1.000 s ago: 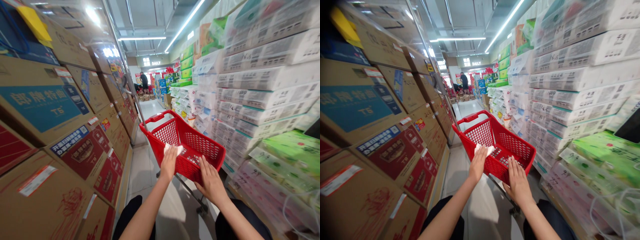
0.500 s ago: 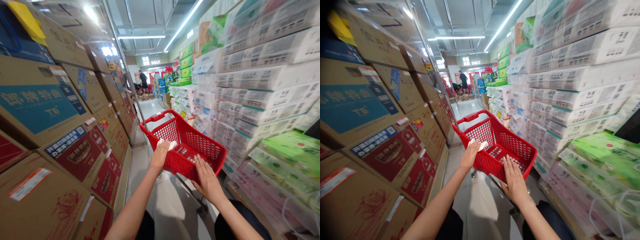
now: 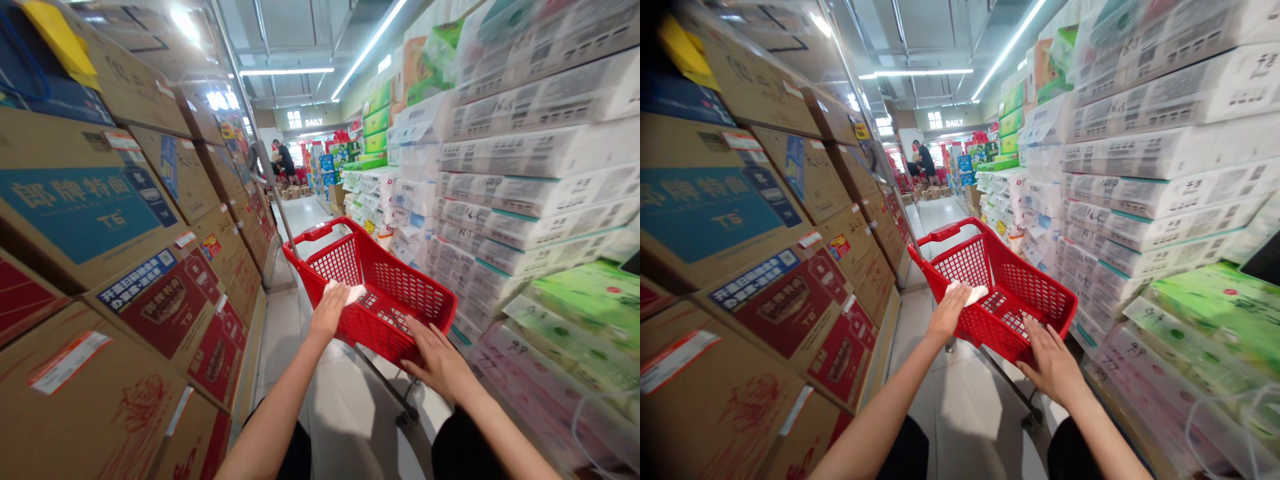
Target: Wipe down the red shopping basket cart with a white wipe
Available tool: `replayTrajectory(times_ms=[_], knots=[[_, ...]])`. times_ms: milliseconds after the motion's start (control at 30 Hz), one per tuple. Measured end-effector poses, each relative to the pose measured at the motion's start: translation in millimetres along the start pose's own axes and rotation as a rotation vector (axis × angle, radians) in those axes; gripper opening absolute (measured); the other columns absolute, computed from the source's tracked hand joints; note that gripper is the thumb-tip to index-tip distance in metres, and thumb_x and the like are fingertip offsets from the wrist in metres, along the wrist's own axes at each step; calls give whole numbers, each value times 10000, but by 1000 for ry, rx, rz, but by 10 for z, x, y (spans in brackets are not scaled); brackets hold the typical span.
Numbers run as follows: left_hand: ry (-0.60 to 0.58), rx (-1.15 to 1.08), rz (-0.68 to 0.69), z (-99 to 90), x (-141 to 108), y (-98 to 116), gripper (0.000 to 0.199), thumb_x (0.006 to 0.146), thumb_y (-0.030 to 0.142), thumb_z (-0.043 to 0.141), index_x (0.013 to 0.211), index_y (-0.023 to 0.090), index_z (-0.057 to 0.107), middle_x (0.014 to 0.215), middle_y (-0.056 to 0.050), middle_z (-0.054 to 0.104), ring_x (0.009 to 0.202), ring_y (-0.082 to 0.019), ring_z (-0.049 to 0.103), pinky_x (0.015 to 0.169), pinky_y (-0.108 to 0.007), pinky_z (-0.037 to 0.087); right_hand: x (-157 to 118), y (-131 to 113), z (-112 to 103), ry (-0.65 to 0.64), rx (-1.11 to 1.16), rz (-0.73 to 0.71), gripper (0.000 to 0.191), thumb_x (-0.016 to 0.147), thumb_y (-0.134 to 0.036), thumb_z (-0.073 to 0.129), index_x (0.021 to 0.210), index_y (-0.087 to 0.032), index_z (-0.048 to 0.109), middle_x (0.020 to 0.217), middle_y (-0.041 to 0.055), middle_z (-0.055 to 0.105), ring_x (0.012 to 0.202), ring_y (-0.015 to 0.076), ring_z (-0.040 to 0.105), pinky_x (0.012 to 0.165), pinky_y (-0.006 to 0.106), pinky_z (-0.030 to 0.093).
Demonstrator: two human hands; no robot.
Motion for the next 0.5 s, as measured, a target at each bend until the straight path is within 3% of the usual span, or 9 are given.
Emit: replayTrajectory(times_ms=[100, 167, 233, 400, 500], knots=[[16, -23, -119, 34, 131, -262, 688, 965, -11, 333, 1614, 209, 286, 1672, -93, 334, 1572, -203, 211, 1283, -485, 288, -71, 164, -8, 9, -46, 15, 986, 914, -427, 569, 1667, -218, -33, 1674, 121, 309, 1523, 272, 341, 1255, 531, 229], [40, -34, -186, 74, 157, -227, 714, 947, -31, 321, 1619, 205, 271, 1677, -104, 320, 1573, -211, 202, 1282, -497, 285, -49, 162, 13, 20, -57, 42, 1021, 901, -457, 577, 1665, -183, -44, 1700, 126, 233, 1556, 286, 259, 1251, 525, 237], [57, -52, -208, 129, 129, -22, 735, 939, -39, 314, 1627, 213, 252, 1679, -102, 316, 1573, -211, 203, 1281, -501, 288, 12, 97, 37, 47, -70, 70, 1068, 888, -492, 584, 1658, -146, -70, 1707, 136, 201, 1568, 304, 219, 1247, 527, 246], [56, -151, -27, 232, -98, 831, 743, 963, 6, 365, 1650, 226, 187, 1699, -80, 267, 1581, -204, 179, 1273, -475, 323, 151, -158, 89, 80, -80, 79, 1058, 891, -460, 566, 1653, -131, -90, 1712, 135, 185, 1567, 317, 213, 1241, 539, 249], [11, -143, 113, 200, -234, 1037, 705, 996, 60, 410, 1649, 219, 196, 1695, -70, 275, 1582, -175, 179, 1279, -435, 311, 142, -293, 68, 85, -74, 84, 1059, 881, -434, 579, 1654, -117, -72, 1707, 155, 189, 1561, 326, 227, 1236, 539, 256]])
Point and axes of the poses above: each hand's wrist, its own x-axis towards the middle knuckle, its own z-axis out of the palm, y = z × x, the point moved 9 cm from there along x, towards the middle knuckle
